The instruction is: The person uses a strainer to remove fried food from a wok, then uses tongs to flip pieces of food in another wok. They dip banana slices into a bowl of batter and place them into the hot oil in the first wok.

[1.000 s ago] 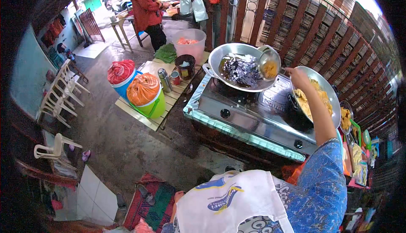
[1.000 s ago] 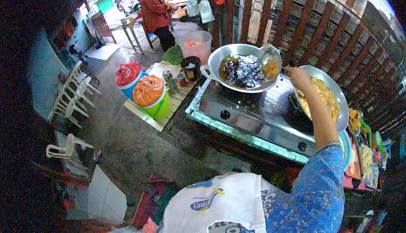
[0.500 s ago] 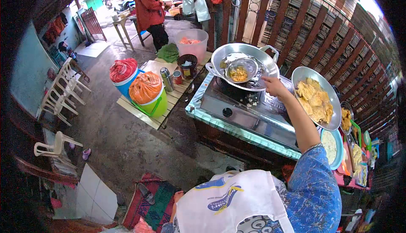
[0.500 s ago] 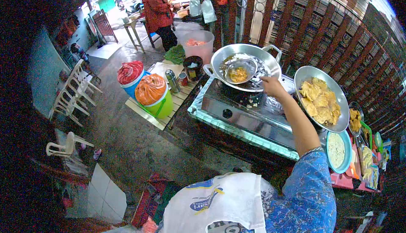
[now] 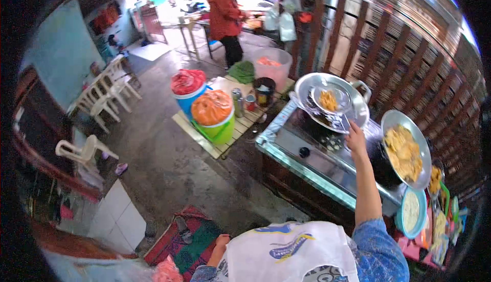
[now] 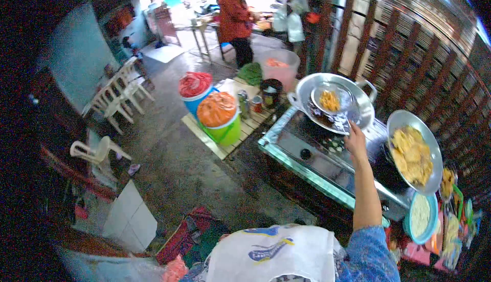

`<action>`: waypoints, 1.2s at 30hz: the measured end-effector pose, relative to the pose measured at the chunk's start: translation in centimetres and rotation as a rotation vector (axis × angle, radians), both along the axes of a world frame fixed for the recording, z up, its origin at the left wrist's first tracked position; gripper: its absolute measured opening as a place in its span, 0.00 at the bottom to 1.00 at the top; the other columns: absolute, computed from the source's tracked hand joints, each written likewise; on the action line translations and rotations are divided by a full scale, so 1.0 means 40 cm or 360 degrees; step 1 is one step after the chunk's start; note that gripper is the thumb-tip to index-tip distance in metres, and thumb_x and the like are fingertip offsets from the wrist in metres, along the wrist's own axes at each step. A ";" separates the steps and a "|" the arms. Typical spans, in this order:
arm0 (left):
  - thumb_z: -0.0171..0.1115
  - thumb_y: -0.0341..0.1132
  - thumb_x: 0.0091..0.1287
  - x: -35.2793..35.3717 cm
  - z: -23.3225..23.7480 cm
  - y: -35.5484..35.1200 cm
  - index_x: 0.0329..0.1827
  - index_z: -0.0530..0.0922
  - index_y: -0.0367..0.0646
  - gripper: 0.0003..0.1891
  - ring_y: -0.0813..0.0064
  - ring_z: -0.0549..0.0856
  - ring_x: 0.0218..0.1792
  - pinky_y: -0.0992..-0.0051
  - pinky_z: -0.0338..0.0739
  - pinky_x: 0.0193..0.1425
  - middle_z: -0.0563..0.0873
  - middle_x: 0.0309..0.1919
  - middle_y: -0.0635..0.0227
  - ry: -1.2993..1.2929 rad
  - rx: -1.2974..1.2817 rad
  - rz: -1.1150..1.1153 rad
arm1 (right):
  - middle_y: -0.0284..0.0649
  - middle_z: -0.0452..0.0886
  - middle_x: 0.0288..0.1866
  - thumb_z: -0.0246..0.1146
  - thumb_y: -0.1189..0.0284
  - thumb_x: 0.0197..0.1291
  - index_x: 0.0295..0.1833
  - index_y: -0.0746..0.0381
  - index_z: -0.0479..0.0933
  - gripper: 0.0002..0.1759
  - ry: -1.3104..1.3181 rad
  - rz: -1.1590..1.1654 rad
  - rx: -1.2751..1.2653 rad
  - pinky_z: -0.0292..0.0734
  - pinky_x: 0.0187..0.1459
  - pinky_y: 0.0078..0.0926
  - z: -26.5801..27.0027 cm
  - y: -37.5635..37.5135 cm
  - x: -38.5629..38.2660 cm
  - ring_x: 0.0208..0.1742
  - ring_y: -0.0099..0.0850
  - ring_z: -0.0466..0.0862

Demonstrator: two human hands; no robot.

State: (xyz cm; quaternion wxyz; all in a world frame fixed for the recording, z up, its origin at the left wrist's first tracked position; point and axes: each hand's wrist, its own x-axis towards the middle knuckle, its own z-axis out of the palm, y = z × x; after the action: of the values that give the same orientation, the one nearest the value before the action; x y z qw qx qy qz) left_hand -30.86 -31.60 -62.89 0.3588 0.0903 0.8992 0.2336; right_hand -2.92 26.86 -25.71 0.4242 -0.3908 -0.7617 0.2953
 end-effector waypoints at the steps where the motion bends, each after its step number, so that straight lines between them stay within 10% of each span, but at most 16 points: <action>1: 0.57 0.36 0.46 -0.002 -0.002 0.002 0.33 0.79 0.50 0.10 0.71 0.80 0.37 0.72 0.74 0.40 0.82 0.33 0.65 0.0045 -0.0046 -0.0098 | 0.26 0.63 0.18 0.46 0.73 0.59 0.55 0.55 0.66 0.18 0.0567 -0.0138 -0.0907 0.51 0.12 0.13 0.166 -0.149 -0.057 0.15 0.16 0.61; 7: 0.55 0.33 0.47 -0.016 0.281 0.072 0.32 0.79 0.50 0.09 0.70 0.80 0.37 0.72 0.73 0.41 0.81 0.35 0.66 -0.0133 -0.0055 0.0103 | 0.28 0.63 0.14 0.48 0.72 0.59 0.55 0.54 0.68 0.17 0.0581 -0.0305 -0.0878 0.54 0.11 0.14 0.163 -0.135 -0.066 0.11 0.17 0.61; 26: 0.57 0.36 0.48 -0.114 -0.030 -0.051 0.32 0.80 0.51 0.09 0.70 0.80 0.40 0.71 0.73 0.44 0.82 0.36 0.66 -0.0101 0.0037 0.0115 | 0.27 0.66 0.18 0.47 0.74 0.59 0.55 0.56 0.68 0.17 0.0577 -0.0214 -0.0759 0.51 0.10 0.14 0.185 -0.120 -0.067 0.11 0.15 0.59; 29: 0.58 0.34 0.46 -0.145 -0.048 -0.047 0.32 0.80 0.51 0.10 0.71 0.80 0.38 0.73 0.73 0.43 0.82 0.34 0.66 -0.0620 -0.0099 -0.0080 | 0.28 0.68 0.20 0.46 0.73 0.60 0.55 0.61 0.67 0.17 0.0585 -0.0407 -0.0476 0.51 0.10 0.14 0.204 -0.144 -0.094 0.11 0.15 0.59; 32: 0.57 0.34 0.46 -0.106 0.041 -0.041 0.31 0.80 0.49 0.08 0.70 0.80 0.38 0.73 0.73 0.43 0.82 0.34 0.65 -0.0004 -0.0095 0.0057 | 0.31 0.73 0.24 0.46 0.73 0.59 0.54 0.61 0.67 0.17 0.0549 -0.0272 -0.0620 0.55 0.12 0.14 0.162 -0.111 -0.064 0.12 0.16 0.61; 36: 0.53 0.39 0.49 -0.108 0.132 -0.035 0.31 0.81 0.48 0.11 0.68 0.80 0.38 0.72 0.73 0.44 0.82 0.33 0.63 -0.0088 -0.0036 0.0210 | 0.33 0.71 0.25 0.47 0.74 0.58 0.54 0.61 0.67 0.17 -0.0216 -0.0359 0.0443 0.61 0.17 0.16 0.011 0.043 0.015 0.16 0.18 0.64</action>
State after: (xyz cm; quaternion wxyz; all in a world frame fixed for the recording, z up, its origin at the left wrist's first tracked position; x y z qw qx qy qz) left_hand -35.18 -33.00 -57.61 0.3683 0.0202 0.8955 0.2490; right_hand -2.34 28.59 -25.28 0.4522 -0.4301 -0.7735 0.1107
